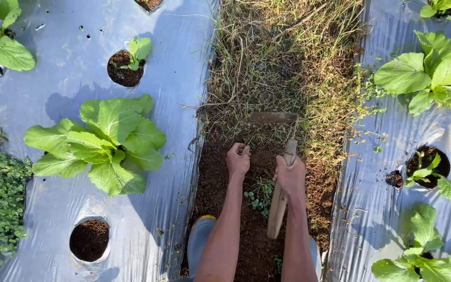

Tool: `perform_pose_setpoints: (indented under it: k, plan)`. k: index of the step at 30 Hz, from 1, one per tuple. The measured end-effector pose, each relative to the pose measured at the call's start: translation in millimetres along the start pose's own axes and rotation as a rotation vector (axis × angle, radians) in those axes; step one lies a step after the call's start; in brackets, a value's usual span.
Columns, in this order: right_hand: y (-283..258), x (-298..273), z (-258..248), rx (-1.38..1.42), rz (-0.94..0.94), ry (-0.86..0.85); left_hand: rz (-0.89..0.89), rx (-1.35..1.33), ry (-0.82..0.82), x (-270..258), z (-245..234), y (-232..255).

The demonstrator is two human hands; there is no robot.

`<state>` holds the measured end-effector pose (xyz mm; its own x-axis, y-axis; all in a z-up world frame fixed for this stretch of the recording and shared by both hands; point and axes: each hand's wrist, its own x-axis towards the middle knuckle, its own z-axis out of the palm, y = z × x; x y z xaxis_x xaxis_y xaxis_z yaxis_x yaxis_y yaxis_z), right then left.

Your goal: The person weeds a garden bed by hand and with a hoe. They pull small weeds from around the base of young plants and use a hoe to scrape the soil surface between rows of plants growing through plastic mulch.

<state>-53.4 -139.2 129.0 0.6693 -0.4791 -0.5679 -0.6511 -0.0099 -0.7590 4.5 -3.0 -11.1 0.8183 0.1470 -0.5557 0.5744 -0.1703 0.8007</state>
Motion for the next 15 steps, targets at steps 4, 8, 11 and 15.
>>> perform_pose_setpoints:
  k: [4, 8, 11, 15]
  plan:
    - [7.9, 7.1, -0.9, -0.12, 0.0, -0.001, 0.023, 0.009, -0.009, -3.2, 0.0, -1.5]
    - [9.2, 0.6, -2.1, -0.006, -0.001, -0.009, 0.003, 0.031, -0.007, -4.7, -0.6, -1.3]
    - [20.3, 9.4, 0.2, -0.217, -0.001, -0.045, 0.041, -0.007, -0.018, -2.8, -2.0, -1.7]
    - [0.5, 0.5, -0.2, -0.147, -0.025, -0.039, 0.057, -0.02, -0.036, -5.5, -6.2, 12.0]
